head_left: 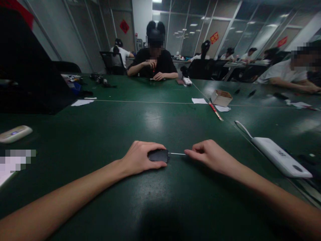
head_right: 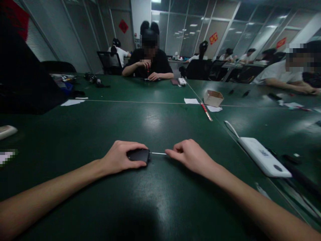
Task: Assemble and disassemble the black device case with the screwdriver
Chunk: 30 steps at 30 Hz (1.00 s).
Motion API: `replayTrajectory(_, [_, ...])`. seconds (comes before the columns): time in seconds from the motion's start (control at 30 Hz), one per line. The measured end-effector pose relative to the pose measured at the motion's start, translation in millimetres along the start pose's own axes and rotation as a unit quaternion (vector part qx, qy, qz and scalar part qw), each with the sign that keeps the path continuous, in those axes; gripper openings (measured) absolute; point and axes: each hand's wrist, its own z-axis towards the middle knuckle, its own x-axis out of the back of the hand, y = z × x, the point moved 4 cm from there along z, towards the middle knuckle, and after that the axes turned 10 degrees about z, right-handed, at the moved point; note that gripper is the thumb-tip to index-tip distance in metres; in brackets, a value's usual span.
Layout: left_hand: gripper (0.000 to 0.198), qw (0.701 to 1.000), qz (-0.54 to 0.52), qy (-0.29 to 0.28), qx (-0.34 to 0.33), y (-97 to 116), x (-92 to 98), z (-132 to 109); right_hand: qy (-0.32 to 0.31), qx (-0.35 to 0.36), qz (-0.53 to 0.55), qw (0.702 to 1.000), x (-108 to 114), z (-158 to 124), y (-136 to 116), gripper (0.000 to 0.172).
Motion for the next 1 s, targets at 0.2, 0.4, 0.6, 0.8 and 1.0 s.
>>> replayTrajectory(0.2, [0.047, 1.0, -0.016, -0.001, -0.022, 5.4, -3.0, 0.0, 0.17, 0.322, -0.365, 0.857, 0.9, -18.3, -66.5, 0.032])
replayTrajectory(0.4, [0.048, 0.999, -0.022, 0.012, -0.03, 3.8, -5.0, -1.3, 0.123, 0.263, -0.275, 0.916, 10.9, -4.6, -42.5, 0.039])
replayTrajectory(0.6, [0.048, 0.999, -0.028, 0.025, -0.032, 3.2, -5.0, -1.4, 0.036, 0.109, -0.055, 0.992, 7.8, -1.0, -8.7, 0.044])
replayTrajectory(0.8, [0.045, 0.999, -0.031, 0.035, -0.026, 3.9, -3.7, -2.8, -0.023, 0.025, 0.13, 0.991, -22.9, 10.8, 8.1, 0.053])
replayTrajectory(1.0, [0.044, 0.997, -0.03, 0.055, -0.034, 5.3, -4.7, -4.3, 0.117, 0.242, -0.126, 0.955, -24.8, 2.8, -25.1, 0.041])
